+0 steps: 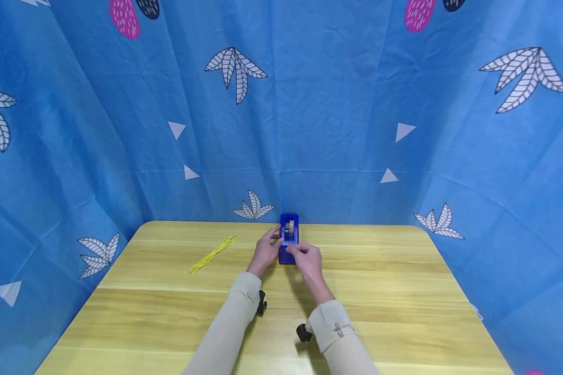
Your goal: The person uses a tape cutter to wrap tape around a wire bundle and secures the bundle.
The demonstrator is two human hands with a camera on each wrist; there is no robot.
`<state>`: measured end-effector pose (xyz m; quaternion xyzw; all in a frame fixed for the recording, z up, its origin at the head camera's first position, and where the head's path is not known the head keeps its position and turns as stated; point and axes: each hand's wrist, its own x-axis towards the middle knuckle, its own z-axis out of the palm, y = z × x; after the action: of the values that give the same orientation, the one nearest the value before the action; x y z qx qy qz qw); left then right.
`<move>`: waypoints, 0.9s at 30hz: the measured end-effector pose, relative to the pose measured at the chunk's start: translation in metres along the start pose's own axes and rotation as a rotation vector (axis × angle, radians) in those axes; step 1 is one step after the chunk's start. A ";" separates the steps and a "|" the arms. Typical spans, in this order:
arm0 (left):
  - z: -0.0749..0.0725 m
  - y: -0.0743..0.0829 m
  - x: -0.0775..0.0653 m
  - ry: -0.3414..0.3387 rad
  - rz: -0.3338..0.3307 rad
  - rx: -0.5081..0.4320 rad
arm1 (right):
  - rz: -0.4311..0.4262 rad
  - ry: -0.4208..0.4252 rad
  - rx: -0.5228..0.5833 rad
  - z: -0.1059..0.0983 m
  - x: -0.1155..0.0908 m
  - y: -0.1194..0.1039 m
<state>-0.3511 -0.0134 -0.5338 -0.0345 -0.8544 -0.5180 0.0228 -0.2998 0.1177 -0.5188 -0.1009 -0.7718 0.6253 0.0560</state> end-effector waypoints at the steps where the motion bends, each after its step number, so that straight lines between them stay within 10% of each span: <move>1: 0.000 0.000 0.000 0.001 0.001 -0.001 | 0.000 -0.003 0.001 0.000 -0.001 0.000; 27: 0.002 -0.001 0.002 -0.007 -0.031 -0.030 | 0.032 -0.015 -0.026 -0.003 -0.025 0.008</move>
<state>-0.3527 -0.0119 -0.5351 -0.0235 -0.8471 -0.5308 0.0115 -0.2742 0.1167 -0.5254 -0.1092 -0.7784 0.6169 0.0390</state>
